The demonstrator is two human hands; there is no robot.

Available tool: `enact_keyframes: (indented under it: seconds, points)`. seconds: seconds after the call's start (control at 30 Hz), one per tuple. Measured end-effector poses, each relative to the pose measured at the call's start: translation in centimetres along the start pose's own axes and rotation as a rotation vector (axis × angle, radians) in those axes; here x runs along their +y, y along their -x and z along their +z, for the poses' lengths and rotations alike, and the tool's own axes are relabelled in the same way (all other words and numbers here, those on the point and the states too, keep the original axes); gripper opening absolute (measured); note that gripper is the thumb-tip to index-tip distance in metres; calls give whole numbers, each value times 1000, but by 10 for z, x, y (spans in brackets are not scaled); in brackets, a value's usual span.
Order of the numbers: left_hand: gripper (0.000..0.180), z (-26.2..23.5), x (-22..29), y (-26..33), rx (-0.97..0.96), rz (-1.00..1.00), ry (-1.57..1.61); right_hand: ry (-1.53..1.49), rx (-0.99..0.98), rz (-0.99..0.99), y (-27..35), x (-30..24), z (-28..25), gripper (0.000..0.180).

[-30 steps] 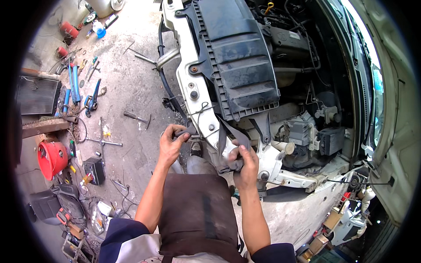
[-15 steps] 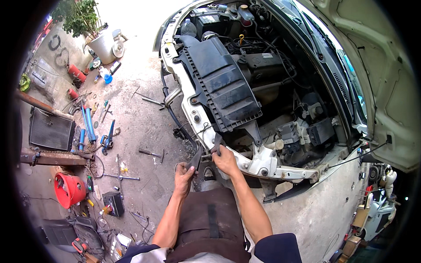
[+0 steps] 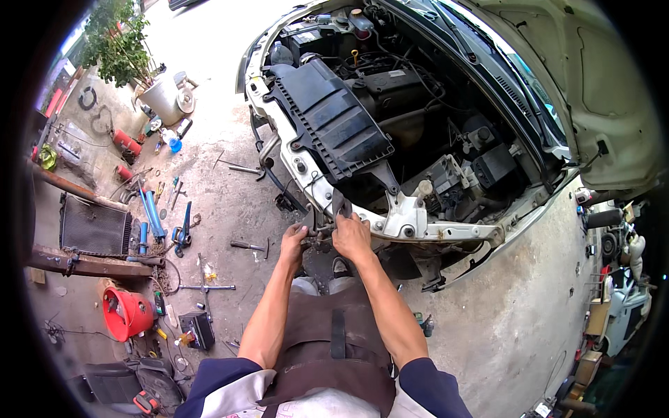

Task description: The person uses a screwdriver to remove multiple screws securing the front bumper and headlight assembly of a white car. After loosening the fasteners, they detach and remove the headlight unit from the vehicle's front end.

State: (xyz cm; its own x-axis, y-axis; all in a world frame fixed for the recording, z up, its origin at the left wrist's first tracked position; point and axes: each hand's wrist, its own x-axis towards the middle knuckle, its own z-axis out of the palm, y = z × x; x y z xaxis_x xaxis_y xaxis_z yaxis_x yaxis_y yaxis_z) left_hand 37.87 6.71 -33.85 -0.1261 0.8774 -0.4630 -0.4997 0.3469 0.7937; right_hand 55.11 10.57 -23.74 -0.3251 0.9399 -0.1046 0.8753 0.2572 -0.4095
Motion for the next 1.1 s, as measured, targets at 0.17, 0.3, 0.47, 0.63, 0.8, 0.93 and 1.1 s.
enact_keyframes:
  seconds: [0.17,0.3,0.47,0.63,0.8,0.93,1.1]
  points:
    - [48,17,-38,5,37,55,135,-24,-9,-7,10,8,16,22]
    - [49,38,-26,12,153,98,-117,-180,106,97,5,25,19,25]
    - [48,37,-22,22,196,154,-251,-189,153,71,2,40,12,28]
    - [48,25,-32,27,179,156,-215,-291,108,135,11,47,18,27]
    - [61,37,-13,27,187,-48,-254,-586,174,174,-4,53,18,19]
    - [65,19,-26,15,151,-62,-478,-850,160,296,-28,63,10,23]
    - [43,-7,-84,-8,223,113,-847,-466,63,266,-56,48,-32,29]
